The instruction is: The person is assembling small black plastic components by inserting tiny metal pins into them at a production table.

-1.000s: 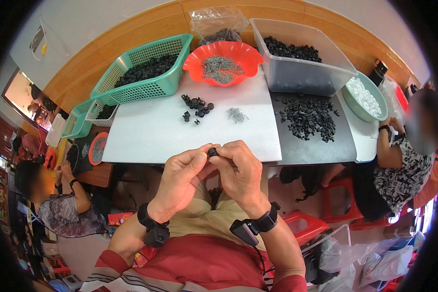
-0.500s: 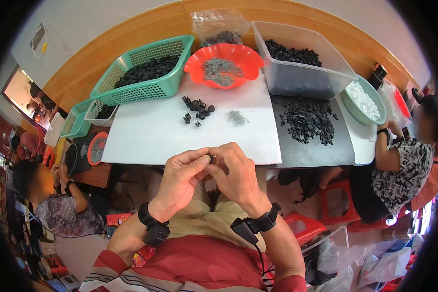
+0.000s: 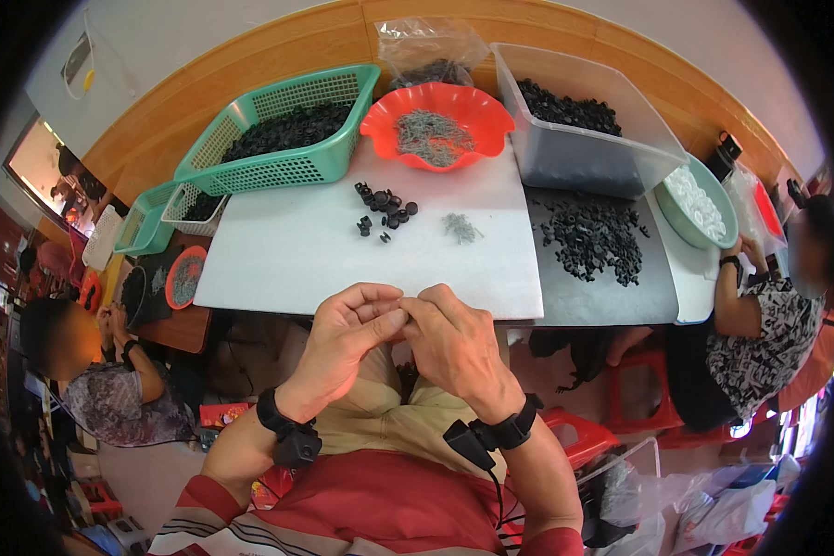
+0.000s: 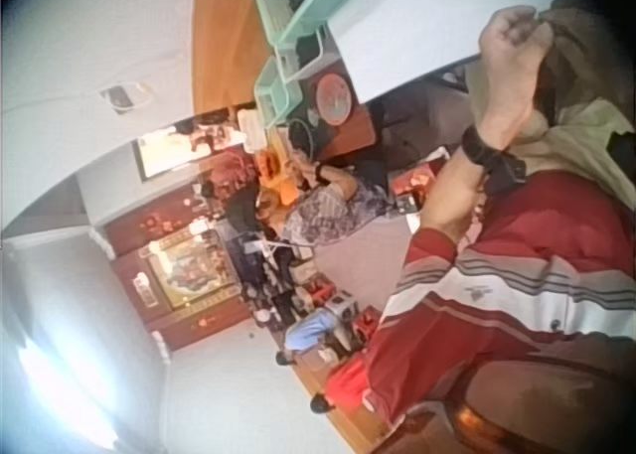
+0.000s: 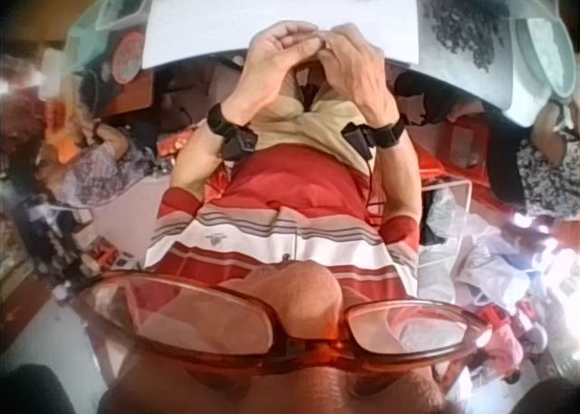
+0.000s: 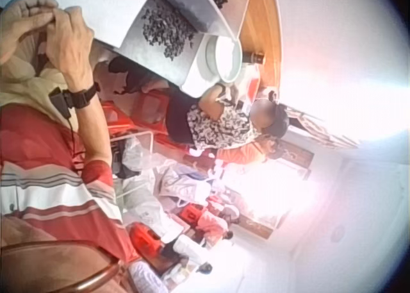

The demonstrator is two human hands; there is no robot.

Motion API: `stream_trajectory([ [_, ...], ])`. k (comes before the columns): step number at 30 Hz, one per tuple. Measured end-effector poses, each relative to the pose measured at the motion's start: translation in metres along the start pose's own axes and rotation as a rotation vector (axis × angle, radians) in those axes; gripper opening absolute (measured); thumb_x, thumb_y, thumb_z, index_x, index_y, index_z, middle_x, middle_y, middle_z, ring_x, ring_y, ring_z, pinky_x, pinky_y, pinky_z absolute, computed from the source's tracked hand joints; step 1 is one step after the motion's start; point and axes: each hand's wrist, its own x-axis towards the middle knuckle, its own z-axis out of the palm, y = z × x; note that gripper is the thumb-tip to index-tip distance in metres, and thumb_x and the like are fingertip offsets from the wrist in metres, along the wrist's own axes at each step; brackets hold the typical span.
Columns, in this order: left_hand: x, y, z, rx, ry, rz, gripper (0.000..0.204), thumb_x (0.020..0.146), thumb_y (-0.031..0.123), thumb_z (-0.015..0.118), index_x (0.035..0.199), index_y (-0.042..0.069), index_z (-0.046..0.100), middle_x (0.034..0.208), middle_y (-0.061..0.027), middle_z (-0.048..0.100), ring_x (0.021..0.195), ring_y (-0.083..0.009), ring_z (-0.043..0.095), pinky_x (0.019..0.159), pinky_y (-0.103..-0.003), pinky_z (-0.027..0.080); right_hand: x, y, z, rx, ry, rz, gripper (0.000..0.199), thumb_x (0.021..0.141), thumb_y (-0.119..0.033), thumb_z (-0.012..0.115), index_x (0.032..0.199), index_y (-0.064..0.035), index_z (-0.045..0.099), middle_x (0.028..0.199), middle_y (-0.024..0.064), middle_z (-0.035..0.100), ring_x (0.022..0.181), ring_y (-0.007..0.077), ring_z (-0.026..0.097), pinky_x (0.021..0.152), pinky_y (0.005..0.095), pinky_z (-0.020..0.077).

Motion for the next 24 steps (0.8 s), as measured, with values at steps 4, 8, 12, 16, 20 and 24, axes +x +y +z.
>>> stream_trajectory([
  [4,0.0,0.0,-0.004,0.046,-0.016,0.001,0.028,0.097,0.011,0.072,0.119,-0.002,0.062,0.106,-0.007,0.071,0.088,-0.0084,0.068,0.07,-0.022,0.058,0.0,0.0,0.0,0.022,-0.019,-0.01,0.027,0.079,-0.003,0.076,0.105,-0.0054,0.069,0.093,0.0072,0.064,0.068,0.0261,0.068,0.057,0.0366,0.057],
  [8,0.002,0.004,-0.006,0.056,-0.036,0.011,0.028,0.096,0.011,0.072,0.12,-0.001,0.062,0.105,-0.0067,0.071,0.089,-0.0088,0.068,0.067,-0.024,0.059,0.004,-0.002,-0.001,0.059,-0.018,-0.006,0.027,0.078,-0.003,0.077,0.104,-0.0053,0.069,0.093,0.0075,0.065,0.068,0.0261,0.068,0.057,0.0361,0.057],
  [12,0.002,0.007,-0.008,0.068,-0.032,-0.001,0.027,0.096,0.012,0.073,0.118,-0.001,0.062,0.104,-0.0066,0.07,0.089,-0.0091,0.068,0.067,-0.025,0.06,0.005,-0.003,0.0,0.051,-0.029,0.006,0.027,0.077,-0.004,0.077,0.104,-0.0055,0.07,0.092,0.007,0.065,0.067,0.0256,0.068,0.057,0.0357,0.0569],
  [16,0.002,0.007,-0.009,0.076,-0.02,-0.027,0.027,0.096,0.012,0.073,0.118,-0.001,0.063,0.104,-0.0068,0.07,0.089,-0.0093,0.068,0.067,-0.025,0.06,0.004,0.001,0.003,0.044,-0.018,-0.019,0.026,0.077,-0.005,0.078,0.103,-0.0066,0.071,0.09,0.0065,0.066,0.066,0.0253,0.068,0.057,0.0358,0.0566],
  [20,0.002,0.01,-0.013,0.095,-0.027,-0.019,0.028,0.094,0.006,0.073,0.118,-0.003,0.063,0.107,-0.0102,0.071,0.096,-0.0142,0.069,0.087,-0.029,0.057,0.008,-0.001,-0.001,0.035,-0.059,-0.024,0.027,0.078,-0.007,0.079,0.104,-0.0071,0.072,0.09,0.0067,0.067,0.066,0.0252,0.068,0.057,0.0354,0.0562],
  [24,0.007,0.015,-0.016,0.134,-0.016,0.079,0.026,0.093,0.007,0.074,0.116,-0.001,0.066,0.106,-0.0077,0.071,0.092,-0.0119,0.067,0.083,-0.027,0.056,0.01,-0.004,-0.005,0.101,-0.07,0.075,0.031,0.078,-0.01,0.083,0.106,-0.0065,0.072,0.094,0.0077,0.067,0.065,0.0225,0.067,0.057,0.0332,0.0556],
])
